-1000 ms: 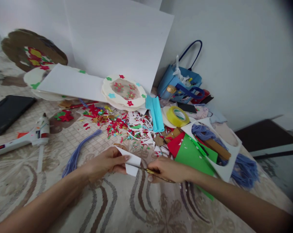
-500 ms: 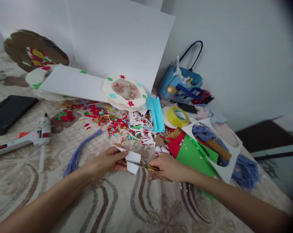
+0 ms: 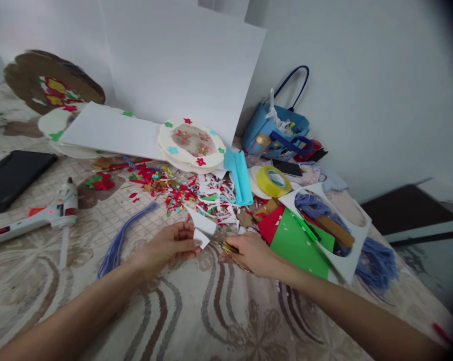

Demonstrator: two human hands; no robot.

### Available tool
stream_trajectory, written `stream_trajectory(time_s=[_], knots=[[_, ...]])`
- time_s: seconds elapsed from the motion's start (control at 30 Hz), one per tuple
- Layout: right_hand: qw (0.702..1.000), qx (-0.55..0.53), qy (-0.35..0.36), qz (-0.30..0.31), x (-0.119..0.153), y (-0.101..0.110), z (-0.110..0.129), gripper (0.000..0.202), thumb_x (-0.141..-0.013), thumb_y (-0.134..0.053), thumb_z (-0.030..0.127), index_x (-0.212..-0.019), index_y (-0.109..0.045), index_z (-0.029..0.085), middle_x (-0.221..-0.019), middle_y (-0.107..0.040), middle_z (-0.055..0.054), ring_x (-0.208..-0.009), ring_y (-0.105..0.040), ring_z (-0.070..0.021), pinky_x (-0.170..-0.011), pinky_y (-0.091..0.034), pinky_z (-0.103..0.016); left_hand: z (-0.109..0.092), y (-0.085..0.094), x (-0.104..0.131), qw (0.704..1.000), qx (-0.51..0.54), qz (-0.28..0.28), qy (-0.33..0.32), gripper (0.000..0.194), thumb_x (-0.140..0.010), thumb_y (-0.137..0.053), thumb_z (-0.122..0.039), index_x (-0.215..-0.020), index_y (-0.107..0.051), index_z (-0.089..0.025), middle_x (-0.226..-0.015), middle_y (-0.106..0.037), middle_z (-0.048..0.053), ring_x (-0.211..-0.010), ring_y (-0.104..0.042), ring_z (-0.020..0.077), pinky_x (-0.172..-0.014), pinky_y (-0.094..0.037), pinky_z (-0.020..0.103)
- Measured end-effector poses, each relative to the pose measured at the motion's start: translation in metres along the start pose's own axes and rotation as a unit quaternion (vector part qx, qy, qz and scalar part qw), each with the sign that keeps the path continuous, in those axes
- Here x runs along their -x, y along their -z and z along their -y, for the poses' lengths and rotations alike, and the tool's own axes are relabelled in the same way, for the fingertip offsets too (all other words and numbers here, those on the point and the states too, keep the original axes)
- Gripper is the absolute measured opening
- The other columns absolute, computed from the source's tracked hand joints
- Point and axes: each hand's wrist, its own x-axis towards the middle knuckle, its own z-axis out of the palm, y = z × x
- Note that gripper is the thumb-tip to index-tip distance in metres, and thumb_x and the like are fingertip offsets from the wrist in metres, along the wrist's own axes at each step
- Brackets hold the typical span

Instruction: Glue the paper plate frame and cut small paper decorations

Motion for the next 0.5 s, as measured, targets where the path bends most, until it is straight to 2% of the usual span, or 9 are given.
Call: stream_trajectory(time_s=[0.2,0.27,0.33,0.4,0.5], knots=[[0.997,-0.048,-0.04,-0.037,-0.011,-0.01,0.006,0.037,-0.088,-0.05,0.046,-0.069,-0.06,0.017,-0.059,-0.058,-0.002,-0.055,-0.046,-0.013,-0.051,-0.02,-0.024,-0.006,0.003,-0.004,0.999,0.012,-0.015,-0.046,0.028,-0.062,-0.08,-0.019,-0.08,-0.059,-0.015,-0.071,-0.063,-0.001,-0.06,-0.058,0.0079,-0.057,-0.046,0.018],[0.993,-0.095,-0.035,-0.062,-0.013,-0.014,0.005,0.036,-0.088,-0.049,0.043,-0.066,-0.057,0.016,-0.058,-0.056,-0.001,-0.055,-0.046,-0.013,-0.051,-0.022,-0.023,-0.007,0.004,-0.005,0.999,0.004,-0.007,-0.045,0.026,-0.062,-0.08,-0.019,-0.077,-0.059,-0.015,-0.068,-0.063,-0.001,-0.058,-0.057,0.0075,-0.056,-0.045,0.018],[0.978,-0.187,-0.034,-0.09,-0.016,-0.017,0.003,0.039,-0.088,-0.048,0.046,-0.061,-0.052,0.017,-0.055,-0.052,0.0,-0.052,-0.044,-0.0121,-0.05,-0.025,-0.023,-0.008,0.006,-0.005,0.999,-0.005,-0.003,-0.043,0.024,-0.063,-0.079,-0.02,-0.075,-0.059,-0.015,-0.066,-0.063,-0.001,-0.058,-0.057,0.0077,-0.057,-0.046,0.018],[0.932,-0.34,-0.063,-0.106,-0.02,-0.018,0.001,0.043,-0.085,-0.048,0.052,-0.059,-0.048,0.018,-0.048,-0.045,0.004,-0.044,-0.039,-0.0102,-0.045,-0.027,-0.022,-0.007,0.007,-0.005,0.999,-0.008,0.001,-0.046,0.022,-0.065,-0.078,-0.021,-0.076,-0.06,-0.016,-0.069,-0.065,0.0,-0.062,-0.059,0.0088,-0.06,-0.047,0.019],[0.838,-0.521,-0.111,-0.114,-0.029,-0.015,0.002,0.046,-0.082,-0.045,0.061,-0.063,-0.047,0.019,-0.041,-0.035,0.008,-0.034,-0.029,-0.0072,-0.037,-0.026,-0.02,-0.007,0.009,-0.003,0.999,0.001,0.013,-0.048,0.02,-0.068,-0.076,-0.022,-0.08,-0.061,-0.016,-0.08,-0.067,0.002,-0.074,-0.064,0.0123,-0.072,-0.05,0.023]])
